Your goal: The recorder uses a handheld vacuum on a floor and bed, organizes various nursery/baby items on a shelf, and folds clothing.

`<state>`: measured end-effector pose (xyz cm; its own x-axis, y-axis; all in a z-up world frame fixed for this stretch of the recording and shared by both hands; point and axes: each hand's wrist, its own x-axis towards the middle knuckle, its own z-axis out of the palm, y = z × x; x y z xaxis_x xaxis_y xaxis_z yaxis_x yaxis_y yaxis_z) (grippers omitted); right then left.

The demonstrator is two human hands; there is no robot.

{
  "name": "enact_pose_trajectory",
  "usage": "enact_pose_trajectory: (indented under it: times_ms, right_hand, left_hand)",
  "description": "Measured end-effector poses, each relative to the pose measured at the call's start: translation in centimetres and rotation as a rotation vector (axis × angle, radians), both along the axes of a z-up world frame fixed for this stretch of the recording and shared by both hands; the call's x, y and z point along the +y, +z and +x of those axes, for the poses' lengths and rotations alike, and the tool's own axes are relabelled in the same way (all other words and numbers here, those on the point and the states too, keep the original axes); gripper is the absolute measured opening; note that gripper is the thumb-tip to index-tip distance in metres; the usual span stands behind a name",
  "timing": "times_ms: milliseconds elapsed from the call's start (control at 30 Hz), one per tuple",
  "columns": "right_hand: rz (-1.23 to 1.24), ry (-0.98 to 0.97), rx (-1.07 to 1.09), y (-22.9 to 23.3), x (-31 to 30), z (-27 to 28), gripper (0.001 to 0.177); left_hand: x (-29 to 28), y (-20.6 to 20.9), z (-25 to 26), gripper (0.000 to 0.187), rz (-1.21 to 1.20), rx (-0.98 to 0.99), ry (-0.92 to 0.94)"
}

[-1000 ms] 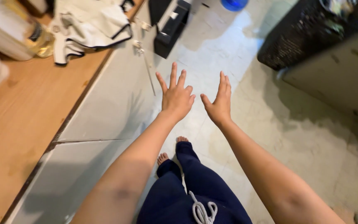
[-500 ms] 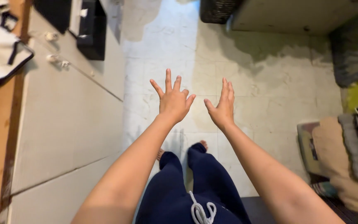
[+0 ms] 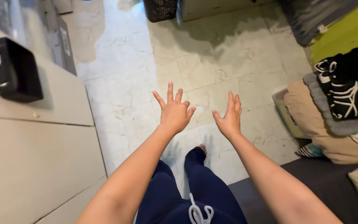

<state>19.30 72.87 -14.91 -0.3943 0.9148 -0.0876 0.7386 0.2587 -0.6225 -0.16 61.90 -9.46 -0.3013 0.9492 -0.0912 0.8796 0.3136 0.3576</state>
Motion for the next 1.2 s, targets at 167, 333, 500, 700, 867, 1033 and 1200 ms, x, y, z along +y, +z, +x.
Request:
enact_pose_trajectory:
  times_ms: [167, 333, 500, 700, 867, 1033, 1200]
  right_hand:
    - [-0.021, -0.073, -0.009, -0.1, 4.7, 5.2, 0.099]
    - [0.007, -0.151, -0.006, 0.2, 9.2, 10.6, 0.100]
    - [0.049, -0.244, 0.020, -0.1, 12.7, 16.5, 0.099]
    - [0.097, -0.446, 0.036, -0.3, 15.1, 23.1, 0.098]
    - [0.137, -0.604, 0.019, -1.4, 16.9, 28.3, 0.097]
    - [0.234, -0.710, 0.019, -2.1, 19.5, 32.4, 0.095]
    - [0.235, -0.833, 0.049, -1.1, 23.2, 34.2, 0.094]
  left_hand:
    - [6.1, -1.0, 3.6, 0.038, -0.012, -0.020, -0.063]
    - [12.5, -1.4, 7.4, 0.038, -0.002, -0.007, -0.147]
    - [18.9, -1.3, 11.7, 0.038, 0.040, 0.011, -0.247]
    - [25.8, -1.8, 17.3, 0.045, 0.055, -0.106, -0.403]
    - [31.8, -0.7, 21.8, 0.074, 0.116, -0.201, -0.534]
    - [38.3, -0.4, 26.0, 0.080, 0.112, -0.190, -0.661]
    - [44.8, -0.1, 28.6, 0.080, 0.074, -0.175, -0.777]
